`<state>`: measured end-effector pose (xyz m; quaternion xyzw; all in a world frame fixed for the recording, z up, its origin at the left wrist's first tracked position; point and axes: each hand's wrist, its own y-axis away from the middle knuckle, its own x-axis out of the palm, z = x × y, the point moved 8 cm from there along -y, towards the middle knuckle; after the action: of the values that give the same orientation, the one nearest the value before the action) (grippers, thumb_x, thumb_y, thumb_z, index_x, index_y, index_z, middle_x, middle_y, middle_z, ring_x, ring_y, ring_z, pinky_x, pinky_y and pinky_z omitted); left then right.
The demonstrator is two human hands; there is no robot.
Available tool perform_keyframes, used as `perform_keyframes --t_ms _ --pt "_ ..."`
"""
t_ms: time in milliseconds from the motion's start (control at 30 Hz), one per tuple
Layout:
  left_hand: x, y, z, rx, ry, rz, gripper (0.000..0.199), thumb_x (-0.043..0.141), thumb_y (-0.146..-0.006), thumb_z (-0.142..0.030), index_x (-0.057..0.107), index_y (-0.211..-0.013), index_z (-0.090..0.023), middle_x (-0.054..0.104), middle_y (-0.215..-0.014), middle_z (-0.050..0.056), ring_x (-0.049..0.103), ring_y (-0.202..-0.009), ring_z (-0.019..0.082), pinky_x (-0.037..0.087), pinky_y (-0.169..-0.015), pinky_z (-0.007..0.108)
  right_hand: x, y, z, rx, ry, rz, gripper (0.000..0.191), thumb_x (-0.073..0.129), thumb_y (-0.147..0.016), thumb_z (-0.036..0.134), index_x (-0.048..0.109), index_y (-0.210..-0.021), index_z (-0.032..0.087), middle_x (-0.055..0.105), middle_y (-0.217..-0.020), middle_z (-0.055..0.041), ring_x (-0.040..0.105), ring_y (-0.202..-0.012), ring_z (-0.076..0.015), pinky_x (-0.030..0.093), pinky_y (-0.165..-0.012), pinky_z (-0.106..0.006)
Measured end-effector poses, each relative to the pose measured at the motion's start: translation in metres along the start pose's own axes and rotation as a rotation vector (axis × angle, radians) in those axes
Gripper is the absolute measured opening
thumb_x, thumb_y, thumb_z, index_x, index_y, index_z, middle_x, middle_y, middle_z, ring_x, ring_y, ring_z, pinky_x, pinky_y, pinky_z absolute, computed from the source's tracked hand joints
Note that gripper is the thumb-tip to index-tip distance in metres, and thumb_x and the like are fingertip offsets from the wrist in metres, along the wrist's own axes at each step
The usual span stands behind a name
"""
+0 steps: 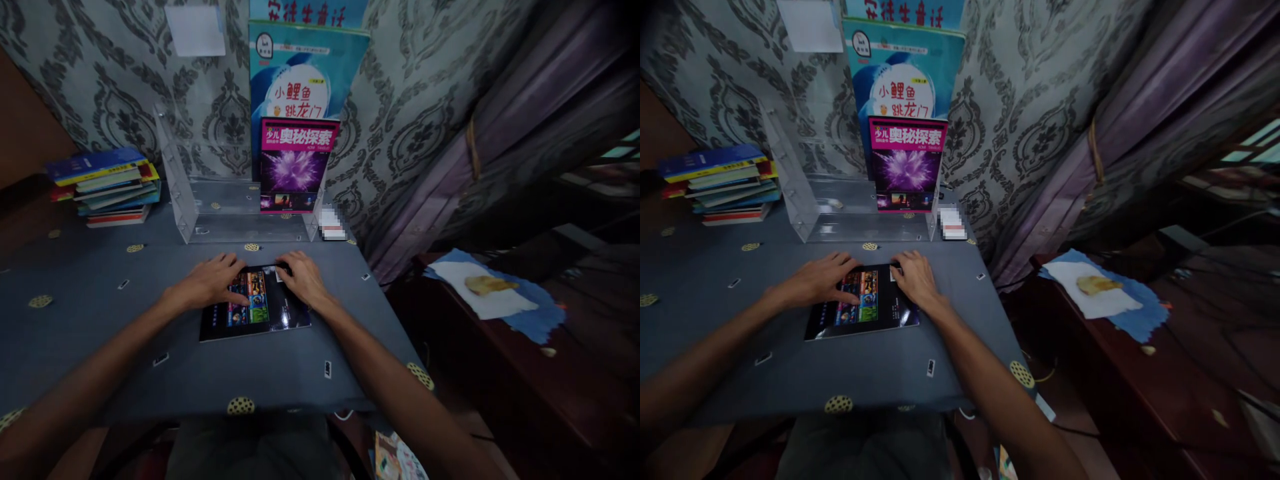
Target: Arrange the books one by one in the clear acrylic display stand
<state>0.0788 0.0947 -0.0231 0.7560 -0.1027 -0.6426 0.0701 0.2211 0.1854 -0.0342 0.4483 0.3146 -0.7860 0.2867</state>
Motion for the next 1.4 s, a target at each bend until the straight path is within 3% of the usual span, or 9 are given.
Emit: perform_keyframes --t_ms 133,233,367,533,700,933,1067,1167,1400 --pt "0.006 -0.006 0.009 -0.054 0.024 0.004 0.090 0.065 -0.060 -0.085 0.055 -0.127 -0.025 0.061 -0.122 0.013 0.056 -0.112 0.038 0.045 -0.086 0.044 0.001 0.001 0.004 -0.019 0.022 0.042 0.024 0.058 -0.096 0.026 0.068 -0.116 0.017 0.070 -0.111 -0.0113 0.057 -0.109 -0.0278 0.044 -0.093 -0.041" --pt "0.012 -0.006 0.015 -0.099 0.038 0.002 0.093 0.065 -0.056 -0.087 0.054 -0.125 -0.025 0.064 -0.117 0.014 0.061 -0.104 0.038 0.046 -0.081 0.043 0.005 0.004 0.014 -0.065 0.046 0.034 0.028 0.053 -0.099 0.025 0.066 -0.122 0.017 0.068 -0.122 -0.0133 0.056 -0.118 -0.0285 0.039 -0.104 -0.047" --pt "0.012 -0.002 0.018 -0.097 0.083 -0.038 0.081 0.059 -0.066 -0.086 0.054 -0.121 -0.027 0.068 -0.114 0.011 0.065 -0.100 0.035 0.046 -0.078 0.040 0.018 0.014 0.041 -0.151 0.073 0.033 0.032 0.049 -0.100 0.022 0.062 -0.128 0.017 0.062 -0.138 -0.0151 0.050 -0.133 -0.0291 0.025 -0.117 -0.056" --pt "0.010 0.000 0.021 -0.085 0.079 -0.057 0.072 0.057 -0.072 -0.082 0.054 -0.119 -0.027 0.071 -0.108 0.008 0.067 -0.096 0.032 0.046 -0.074 0.037 0.032 0.034 0.079 -0.377 0.029 0.146 0.039 0.042 -0.101 0.015 0.054 -0.139 0.019 0.055 -0.147 -0.0118 0.042 -0.143 -0.0233 0.026 -0.120 -0.050" --pt "0.010 0.001 0.019 -0.074 0.086 -0.087 0.074 0.054 -0.071 -0.086 0.057 -0.117 -0.027 0.070 -0.110 0.009 0.066 -0.098 0.033 0.046 -0.073 0.038 0.024 0.028 0.061 -0.235 0.011 0.115 0.035 0.044 -0.103 0.024 0.058 -0.134 0.020 0.057 -0.145 -0.0123 0.047 -0.140 -0.0245 0.026 -0.120 -0.054" --pt "0.010 0.005 0.019 -0.065 0.064 -0.107 0.071 0.055 -0.078 -0.080 0.058 -0.123 -0.025 0.065 -0.112 0.009 0.061 -0.101 0.032 0.045 -0.079 0.039 0.003 0.014 0.020 -0.104 -0.065 0.029 0.032 0.049 -0.096 0.011 0.069 -0.119 0.021 0.070 -0.129 -0.0096 0.063 -0.122 -0.0243 0.035 -0.114 -0.051" --pt "0.003 0.006 -0.010 0.201 0.024 -0.181 0.058 0.050 -0.093 -0.063 0.051 -0.137 -0.026 0.057 -0.123 0.010 0.052 -0.112 0.029 0.044 -0.089 0.040 -0.003 0.007 -0.003 -0.079 -0.337 0.046 0.036 0.044 -0.099 0.018 0.062 -0.131 0.019 0.074 -0.120 -0.0088 0.067 -0.114 -0.0223 0.049 -0.101 -0.041" --pt "0.004 0.001 -0.040 0.373 -0.005 -0.216 0.048 0.045 -0.100 -0.050 0.048 -0.141 -0.026 0.050 -0.133 0.012 0.045 -0.121 0.029 0.042 -0.096 0.043 -0.004 0.004 -0.012 -0.102 -0.481 0.045 0.041 0.039 -0.102 0.025 0.051 -0.141 0.020 0.074 -0.120 -0.0076 0.068 -0.113 -0.0211 0.049 -0.102 -0.041" --pt "0.014 -0.015 -0.088 0.436 -0.201 -0.309 0.041 0.038 -0.103 -0.036 0.052 -0.140 -0.026 0.050 -0.117 0.012 0.044 -0.106 0.028 0.041 -0.090 0.044 -0.004 0.003 -0.017 -0.135 -0.525 0.048 0.042 0.035 -0.105 0.037 0.052 -0.140 0.023 0.072 -0.124 -0.0070 0.065 -0.118 -0.0208 0.047 -0.105 -0.043"
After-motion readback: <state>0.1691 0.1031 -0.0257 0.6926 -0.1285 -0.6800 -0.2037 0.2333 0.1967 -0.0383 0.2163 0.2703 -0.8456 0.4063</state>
